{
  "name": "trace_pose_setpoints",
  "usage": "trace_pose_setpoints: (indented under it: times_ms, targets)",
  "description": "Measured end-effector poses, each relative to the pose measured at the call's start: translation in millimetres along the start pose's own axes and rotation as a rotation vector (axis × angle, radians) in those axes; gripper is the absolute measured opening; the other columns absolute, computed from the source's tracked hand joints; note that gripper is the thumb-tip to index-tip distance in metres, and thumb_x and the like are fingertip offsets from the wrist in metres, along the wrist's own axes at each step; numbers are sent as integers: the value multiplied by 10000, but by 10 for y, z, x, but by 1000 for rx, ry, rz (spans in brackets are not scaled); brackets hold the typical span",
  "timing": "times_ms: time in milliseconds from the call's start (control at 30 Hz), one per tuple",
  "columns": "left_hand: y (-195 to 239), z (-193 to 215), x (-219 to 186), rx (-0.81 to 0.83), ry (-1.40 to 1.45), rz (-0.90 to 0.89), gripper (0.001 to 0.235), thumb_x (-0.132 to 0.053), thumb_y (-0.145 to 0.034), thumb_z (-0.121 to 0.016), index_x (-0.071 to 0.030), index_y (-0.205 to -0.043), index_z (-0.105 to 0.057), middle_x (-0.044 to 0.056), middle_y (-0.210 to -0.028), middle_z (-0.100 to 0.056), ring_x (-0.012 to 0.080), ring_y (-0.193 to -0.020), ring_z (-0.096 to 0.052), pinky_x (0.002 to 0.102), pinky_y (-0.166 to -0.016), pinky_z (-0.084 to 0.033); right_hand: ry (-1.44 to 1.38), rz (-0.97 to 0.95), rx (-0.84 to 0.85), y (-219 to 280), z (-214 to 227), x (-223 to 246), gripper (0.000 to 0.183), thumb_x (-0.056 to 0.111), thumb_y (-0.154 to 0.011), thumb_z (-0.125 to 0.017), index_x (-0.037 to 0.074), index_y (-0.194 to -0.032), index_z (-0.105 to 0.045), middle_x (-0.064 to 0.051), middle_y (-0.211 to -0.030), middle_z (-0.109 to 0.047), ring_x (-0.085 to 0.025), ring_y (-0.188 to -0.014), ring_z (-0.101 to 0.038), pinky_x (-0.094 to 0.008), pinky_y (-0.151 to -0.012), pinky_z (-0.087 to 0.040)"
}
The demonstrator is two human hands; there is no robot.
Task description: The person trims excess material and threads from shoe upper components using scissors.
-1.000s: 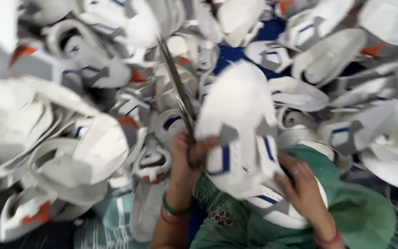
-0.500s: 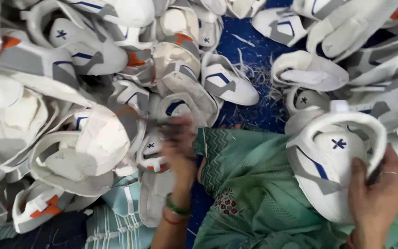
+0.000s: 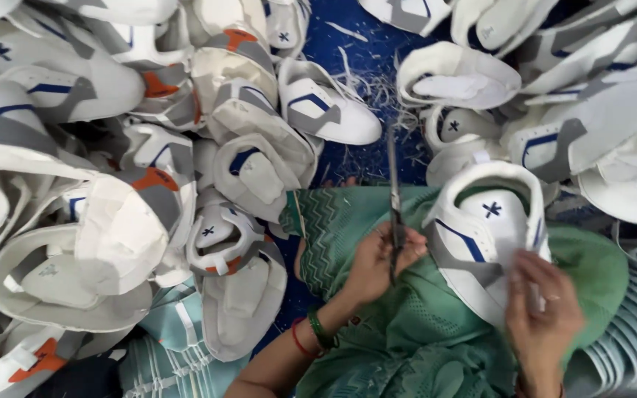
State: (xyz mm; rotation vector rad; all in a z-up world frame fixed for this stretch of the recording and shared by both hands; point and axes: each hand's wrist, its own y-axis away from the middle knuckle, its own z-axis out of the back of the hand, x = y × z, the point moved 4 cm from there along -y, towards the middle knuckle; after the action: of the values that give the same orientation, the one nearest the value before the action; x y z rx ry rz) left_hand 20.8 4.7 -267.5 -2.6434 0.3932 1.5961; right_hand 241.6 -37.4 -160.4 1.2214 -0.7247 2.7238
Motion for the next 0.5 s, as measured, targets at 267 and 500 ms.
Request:
trace_pose_setpoints:
  times_ms: [267,500]
  targets:
    - [39,104,-351,-137,-196,-10,280,-104,-960,-734,21,-1172,-600,78,-1142,-719,146,-1021,-697,292,-927,-563,-68,66,189,-157,-248,127,194,-38,-859,-777,59,-1022,-737,-84,-962,-717,-233,-872,-666,-316,-797,-523]
    - [89,121,-802,-112,-776,-66,594,-188,-822,-827,-23,-1314,-537,170,-1201,-671,298,-1083,-673,407,-897,-541,-347,-192,109,-172,-59,73,115,-8,-982,-695,59,-1076,-704,-58,-1035,-693,-203,-914,-704,-271,-813,-559]
